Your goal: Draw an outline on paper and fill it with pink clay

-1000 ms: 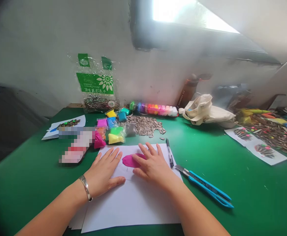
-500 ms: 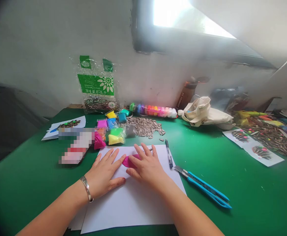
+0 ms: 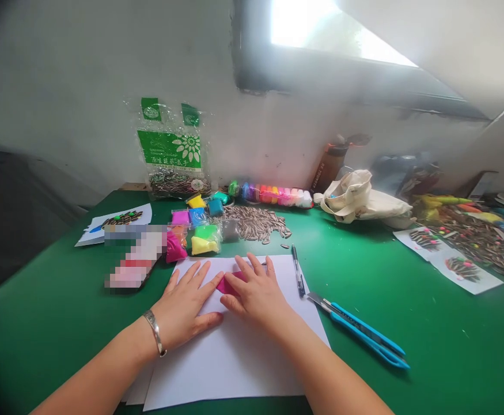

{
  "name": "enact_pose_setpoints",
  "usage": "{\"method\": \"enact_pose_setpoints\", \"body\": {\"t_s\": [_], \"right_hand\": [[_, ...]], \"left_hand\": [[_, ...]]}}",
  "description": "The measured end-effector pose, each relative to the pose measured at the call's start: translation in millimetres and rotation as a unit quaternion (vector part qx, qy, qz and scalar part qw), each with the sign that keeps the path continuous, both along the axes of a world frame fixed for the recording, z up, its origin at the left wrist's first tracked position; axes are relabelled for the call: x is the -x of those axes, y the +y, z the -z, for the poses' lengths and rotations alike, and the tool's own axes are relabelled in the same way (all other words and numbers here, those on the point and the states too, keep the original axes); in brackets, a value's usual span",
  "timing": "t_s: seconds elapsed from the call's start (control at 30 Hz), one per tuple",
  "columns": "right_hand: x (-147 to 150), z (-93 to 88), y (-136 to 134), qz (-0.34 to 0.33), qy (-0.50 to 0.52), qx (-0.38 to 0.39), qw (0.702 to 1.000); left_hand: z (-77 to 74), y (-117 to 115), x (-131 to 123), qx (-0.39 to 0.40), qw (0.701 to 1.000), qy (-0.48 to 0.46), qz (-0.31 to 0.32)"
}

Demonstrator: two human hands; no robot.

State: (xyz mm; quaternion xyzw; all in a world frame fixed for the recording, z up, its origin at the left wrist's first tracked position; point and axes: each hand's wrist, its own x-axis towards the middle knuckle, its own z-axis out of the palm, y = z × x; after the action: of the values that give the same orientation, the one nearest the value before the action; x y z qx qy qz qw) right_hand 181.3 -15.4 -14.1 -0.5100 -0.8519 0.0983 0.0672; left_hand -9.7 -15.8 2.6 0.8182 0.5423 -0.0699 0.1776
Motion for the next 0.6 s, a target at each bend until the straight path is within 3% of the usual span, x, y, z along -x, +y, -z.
{"method": "enact_pose_setpoints", "body": {"t_s": [0.17,0.37,0.6], "right_hand": [[-7.3,-0.9,1.9,0.02,0.009,0.008,1.0],[-39.0,0.9,4.9,0.087,0.016,0.012,0.996],[-41.4,-1.6,1.7,0.059,-0.004,0.033,0.998]], "left_hand": [[2.4,0.0,-0.1,-0.005,1.0,0.0,-0.001],[1.6,-0.7,-1.4,-0.008,1.0,0.0,0.001],[3.7,-0.8,-2.5,-0.011,1.0,0.001,-0.003]]}}
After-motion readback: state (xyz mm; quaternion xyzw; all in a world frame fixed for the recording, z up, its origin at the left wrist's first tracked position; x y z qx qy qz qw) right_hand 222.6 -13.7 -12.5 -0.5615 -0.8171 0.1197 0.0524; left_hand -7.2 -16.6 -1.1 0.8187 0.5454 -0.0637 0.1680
